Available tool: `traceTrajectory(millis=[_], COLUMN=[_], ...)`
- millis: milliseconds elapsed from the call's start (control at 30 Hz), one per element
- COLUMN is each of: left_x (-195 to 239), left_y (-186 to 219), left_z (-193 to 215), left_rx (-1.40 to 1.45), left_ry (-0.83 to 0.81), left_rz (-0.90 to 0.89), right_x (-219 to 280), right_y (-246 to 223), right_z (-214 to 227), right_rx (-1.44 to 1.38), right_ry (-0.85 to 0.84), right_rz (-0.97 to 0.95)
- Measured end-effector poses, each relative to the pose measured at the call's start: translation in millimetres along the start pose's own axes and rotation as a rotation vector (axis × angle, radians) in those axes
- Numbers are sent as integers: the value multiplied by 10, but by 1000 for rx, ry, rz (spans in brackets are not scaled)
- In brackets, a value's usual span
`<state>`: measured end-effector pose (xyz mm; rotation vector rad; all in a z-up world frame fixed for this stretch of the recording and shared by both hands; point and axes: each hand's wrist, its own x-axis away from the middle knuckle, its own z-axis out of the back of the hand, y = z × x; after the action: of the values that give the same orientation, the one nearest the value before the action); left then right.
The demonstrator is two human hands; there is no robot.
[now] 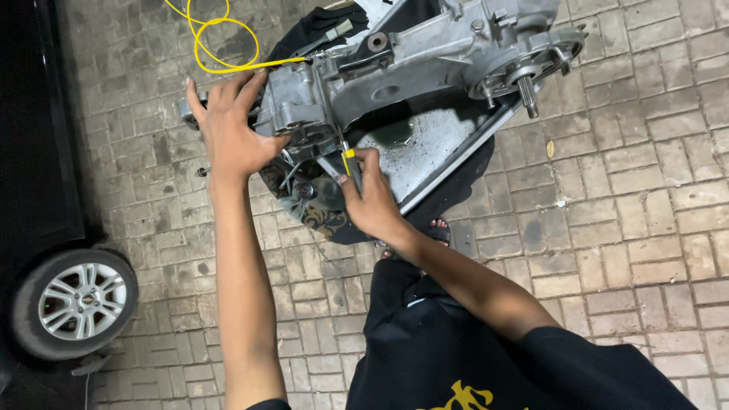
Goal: The person uses a utility knife to scrape and clean the surface of a disassembled engine block. They repeatedly scrape along the edges and seams of the metal casing while holding it steady with their other hand.
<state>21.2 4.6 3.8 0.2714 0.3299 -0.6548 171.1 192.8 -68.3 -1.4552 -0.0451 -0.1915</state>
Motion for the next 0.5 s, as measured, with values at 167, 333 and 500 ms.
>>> traceTrajectory(millis=[167,333,500], left_x=[-5,-27,4], left_y=[-12,-22,-68], left_z=[-12,-9,-57], left_rx=[2,19,10], left_ry=[17,18,22], left_rz=[-5,-4,-14], right_x=[28,3,340], right_y=[-170,-77,-431], right_z=[-63,-82,-50], right_rx=[-152,-140,-207], right_ry=[43,20,82], right_rz=[-17,-148,40])
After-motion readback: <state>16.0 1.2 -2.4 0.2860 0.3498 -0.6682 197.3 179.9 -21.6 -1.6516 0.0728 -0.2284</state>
